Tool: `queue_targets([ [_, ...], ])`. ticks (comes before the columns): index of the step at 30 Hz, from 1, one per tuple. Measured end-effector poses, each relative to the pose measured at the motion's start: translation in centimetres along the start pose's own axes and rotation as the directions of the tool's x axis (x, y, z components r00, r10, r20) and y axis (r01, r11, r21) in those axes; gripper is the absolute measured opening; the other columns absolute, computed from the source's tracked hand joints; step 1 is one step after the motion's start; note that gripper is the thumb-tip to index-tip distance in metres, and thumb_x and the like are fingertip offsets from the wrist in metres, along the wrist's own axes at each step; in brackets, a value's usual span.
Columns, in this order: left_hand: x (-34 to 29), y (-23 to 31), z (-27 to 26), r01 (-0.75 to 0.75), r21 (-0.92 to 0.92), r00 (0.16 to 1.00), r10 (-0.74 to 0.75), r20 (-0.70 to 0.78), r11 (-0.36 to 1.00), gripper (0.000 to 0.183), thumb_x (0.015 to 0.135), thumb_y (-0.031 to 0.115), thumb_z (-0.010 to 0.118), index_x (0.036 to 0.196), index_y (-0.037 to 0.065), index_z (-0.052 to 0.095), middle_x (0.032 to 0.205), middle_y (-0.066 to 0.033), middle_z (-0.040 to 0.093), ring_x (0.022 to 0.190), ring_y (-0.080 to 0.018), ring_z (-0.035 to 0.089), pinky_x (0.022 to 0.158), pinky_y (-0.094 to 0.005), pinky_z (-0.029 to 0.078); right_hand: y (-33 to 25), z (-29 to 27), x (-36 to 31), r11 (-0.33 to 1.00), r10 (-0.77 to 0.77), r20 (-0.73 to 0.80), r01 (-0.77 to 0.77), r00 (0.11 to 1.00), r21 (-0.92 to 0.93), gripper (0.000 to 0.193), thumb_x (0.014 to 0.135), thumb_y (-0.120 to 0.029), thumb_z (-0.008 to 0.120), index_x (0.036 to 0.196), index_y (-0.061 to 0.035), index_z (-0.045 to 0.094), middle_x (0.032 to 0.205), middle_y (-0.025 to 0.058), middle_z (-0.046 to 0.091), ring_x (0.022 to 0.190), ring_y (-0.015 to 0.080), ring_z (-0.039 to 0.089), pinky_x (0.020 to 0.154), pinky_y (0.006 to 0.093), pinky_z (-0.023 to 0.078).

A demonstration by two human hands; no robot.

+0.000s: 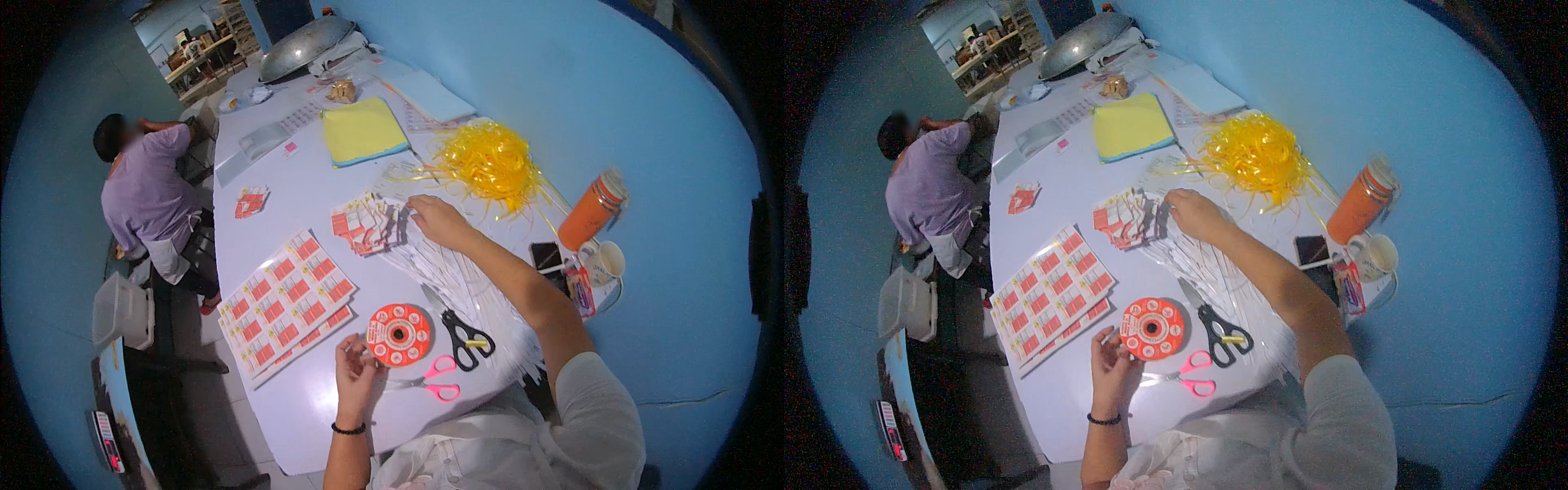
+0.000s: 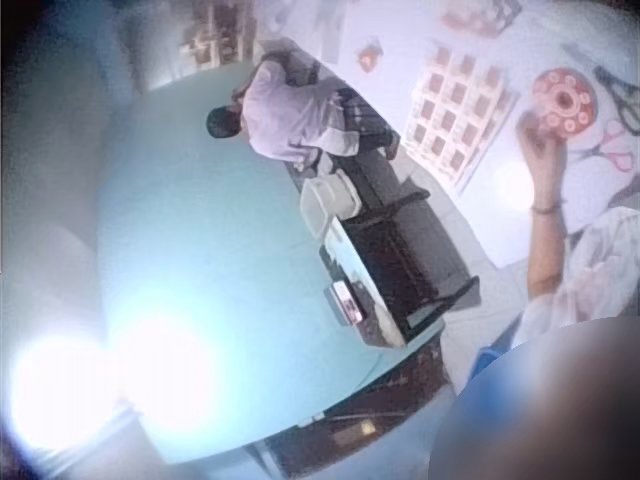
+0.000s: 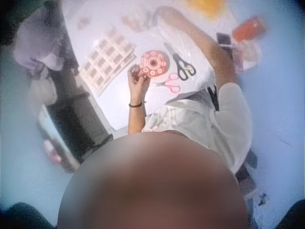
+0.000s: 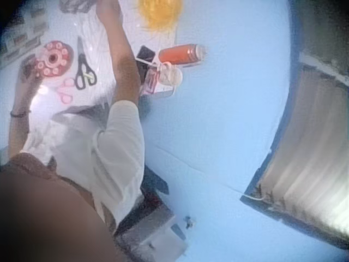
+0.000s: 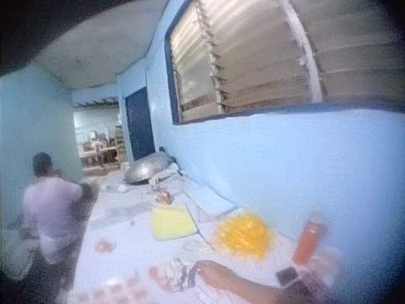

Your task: The person cuts a yellow ribbon into short pieces using pink scissors, then gathers the cut pieces and places them on the table. They also handle a roll of red ribbon and a bundle of white sticks, moving them aside.

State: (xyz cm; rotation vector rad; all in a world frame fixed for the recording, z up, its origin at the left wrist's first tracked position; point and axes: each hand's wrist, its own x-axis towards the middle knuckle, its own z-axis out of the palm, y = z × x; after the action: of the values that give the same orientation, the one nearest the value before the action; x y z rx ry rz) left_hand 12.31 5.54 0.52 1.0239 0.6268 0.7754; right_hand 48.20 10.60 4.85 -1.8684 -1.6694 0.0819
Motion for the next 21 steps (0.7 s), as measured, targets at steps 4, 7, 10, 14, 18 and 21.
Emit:
queue_targets([
  [4, 0.2, 0.0, -0.1, 0.029, 0.087, 0.999, -0.03, 0.018, 0.996, 0.045, 0.091, -0.006, 0.053, 0.131, 0.003, 0.035, 0.133, -0.0143, 0.044, 0.098, -0.0185, 0.063, 0.077, -0.0307, 0.056, 4.3, 3.1, 4.3, 0.973, -0.025, 0.163, 0.062, 0.986, -0.222, 0.045, 0.096, -0.033, 0.049, 0.127, -0.0007, 0.055, 0.136, 0.0195, 0.052, 0.128, 0.0329, 0.047, 0.104, 0.0435, 0.04],
  [7, 0.1, -0.1, 0.0, 0.071, -0.035, 0.997, -0.071, 0.005, 0.997, 0.042, 0.092, -0.006, 0.052, 0.13, 0.001, 0.036, 0.132, -0.0143, 0.046, 0.102, -0.0195, 0.062, 0.081, -0.0312, 0.055, 6.6, 4.2, 6.1, 0.892, 0.185, 0.106, -0.122, 0.977, -0.436, 0.054, 0.098, -0.041, 0.045, 0.134, -0.0007, 0.05, 0.143, 0.02, 0.046, 0.133, 0.0325, 0.043, 0.107, 0.0461, 0.036],
  [10, -0.1, -0.1, 0.2, 0.098, -0.055, 0.995, -0.099, -0.003, 0.994, 0.041, 0.093, -0.005, 0.053, 0.13, 0.0, 0.037, 0.132, -0.0138, 0.047, 0.105, -0.0192, 0.061, 0.084, -0.0315, 0.055, 8.5, 3.3, 7.3, 0.853, 0.265, 0.035, -0.217, 0.964, -0.476, 0.058, 0.098, -0.045, 0.041, 0.136, -0.0003, 0.047, 0.147, 0.0197, 0.041, 0.136, 0.0336, 0.039, 0.111, 0.049, 0.03],
  [14, -0.2, 0.2, 0.1, 0.084, 0.015, 0.996, -0.084, 0.005, 0.996, 0.04, 0.093, -0.003, 0.055, 0.129, -0.001, 0.038, 0.13, -0.0134, 0.049, 0.109, -0.0173, 0.06, 0.086, -0.0314, 0.054, 7.3, 1.5, 6.6, 0.89, 0.182, 0.047, -0.144, 0.982, -0.433, 0.058, 0.096, -0.042, 0.048, 0.137, -0.0012, 0.046, 0.148, 0.0191, 0.039, 0.137, 0.0334, 0.037, 0.112, 0.0482, 0.029],
  [18, -0.1, 0.6, 0.6, 0.091, 0.044, 0.996, -0.091, 0.018, 0.995, 0.041, 0.093, -0.002, 0.057, 0.129, -0.001, 0.038, 0.126, -0.0132, 0.052, 0.109, -0.0157, 0.058, 0.086, -0.0309, 0.053, 2.9, -1.9, 1.5, 0.962, -0.036, 0.014, 0.039, 0.999, -0.27, 0.053, 0.089, -0.032, 0.061, 0.132, -0.0027, 0.05, 0.136, 0.0181, 0.05, 0.125, 0.0339, 0.048, 0.103, 0.0445, 0.04],
  [21, -0.3, 0.9, 1.2, 0.022, 0.152, 1.0, -0.021, -0.004, 0.988, 0.043, 0.092, 0.001, 0.059, 0.13, -0.001, 0.039, 0.118, -0.0125, 0.057, 0.102, -0.0147, 0.059, 0.087, -0.0286, 0.051, -0.6, -4.6, -4.8, 0.974, 0.051, 0.101, -0.027, 0.994, -0.224, 0.054, 0.084, -0.03, 0.067, 0.127, -0.0026, 0.052, 0.124, 0.017, 0.057, 0.113, 0.0346, 0.056, 0.094, 0.0424, 0.046],
])
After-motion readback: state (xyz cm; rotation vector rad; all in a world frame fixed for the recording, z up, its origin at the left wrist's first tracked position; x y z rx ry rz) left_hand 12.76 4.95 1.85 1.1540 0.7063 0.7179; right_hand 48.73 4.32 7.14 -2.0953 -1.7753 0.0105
